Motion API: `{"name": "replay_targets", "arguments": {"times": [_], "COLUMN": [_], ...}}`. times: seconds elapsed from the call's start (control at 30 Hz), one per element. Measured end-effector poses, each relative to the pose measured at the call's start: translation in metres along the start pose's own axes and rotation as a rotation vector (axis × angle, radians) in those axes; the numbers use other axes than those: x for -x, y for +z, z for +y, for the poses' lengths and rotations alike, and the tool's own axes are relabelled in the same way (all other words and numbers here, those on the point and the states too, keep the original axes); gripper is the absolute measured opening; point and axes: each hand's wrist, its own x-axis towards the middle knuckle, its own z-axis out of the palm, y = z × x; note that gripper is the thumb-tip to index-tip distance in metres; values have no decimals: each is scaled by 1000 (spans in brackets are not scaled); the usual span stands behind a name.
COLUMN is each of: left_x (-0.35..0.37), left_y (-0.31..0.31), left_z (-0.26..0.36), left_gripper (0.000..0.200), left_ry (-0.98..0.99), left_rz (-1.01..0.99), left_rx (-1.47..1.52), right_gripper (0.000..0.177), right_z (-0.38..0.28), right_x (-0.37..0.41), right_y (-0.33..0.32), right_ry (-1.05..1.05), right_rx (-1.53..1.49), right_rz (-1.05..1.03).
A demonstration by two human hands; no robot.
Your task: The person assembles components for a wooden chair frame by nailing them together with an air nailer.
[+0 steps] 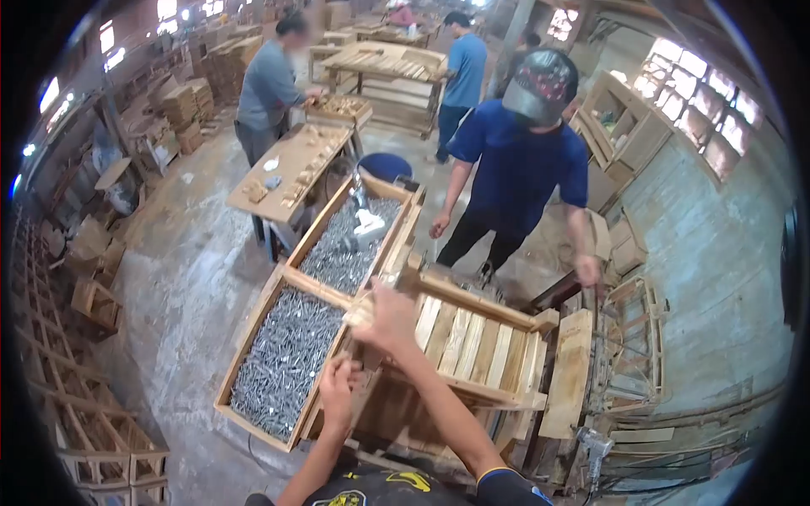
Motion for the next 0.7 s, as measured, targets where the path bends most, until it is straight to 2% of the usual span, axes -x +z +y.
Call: {"name": "replay_targets", "arguments": {"times": [0.03,0.07,0.1,0.17,0.27,0.3,0.4,0.43,0.53,0.7], "left_x": [-1,-7,-14,-26,-29,-30,-32,-33,-35,-34], "left_y": [12,26,33,46,58,60,59,60,58,49], "left_z": [1,17,11,1,-11,-14,-25,-26,-31,-41], "left_gripper": [44,57,63,75,79,79,80,79,78,74], "left_ry": [60,-134,-105,-223,-400,-436,-544,-559,-612,-678], "left_rz": [14,-31,-132,-312,-414,-413,-408,-418,-425,-341], "left_rx": [122,389,426,556,761,770,787,766,716,650], "right_gripper": [110,109,106,101,95,74,54,35,29,22], "right_z": [-9,-16,-19,-20,-7,-2,36,46,75,88], "right_x": [19,30,42,67,86,88,93,94,95,96], "right_y": [-13,-29,-34,-38,-39,-44,-42,-39,-37,-36], "right_ry": [60,127,145,191,177,212,383,459,581,650], "right_rx": [-123,-231,-222,-194,-77,-191,-384,-441,-559,-839], "right_rz": [21,87,99,135,186,204,153,183,-58,-141]}}
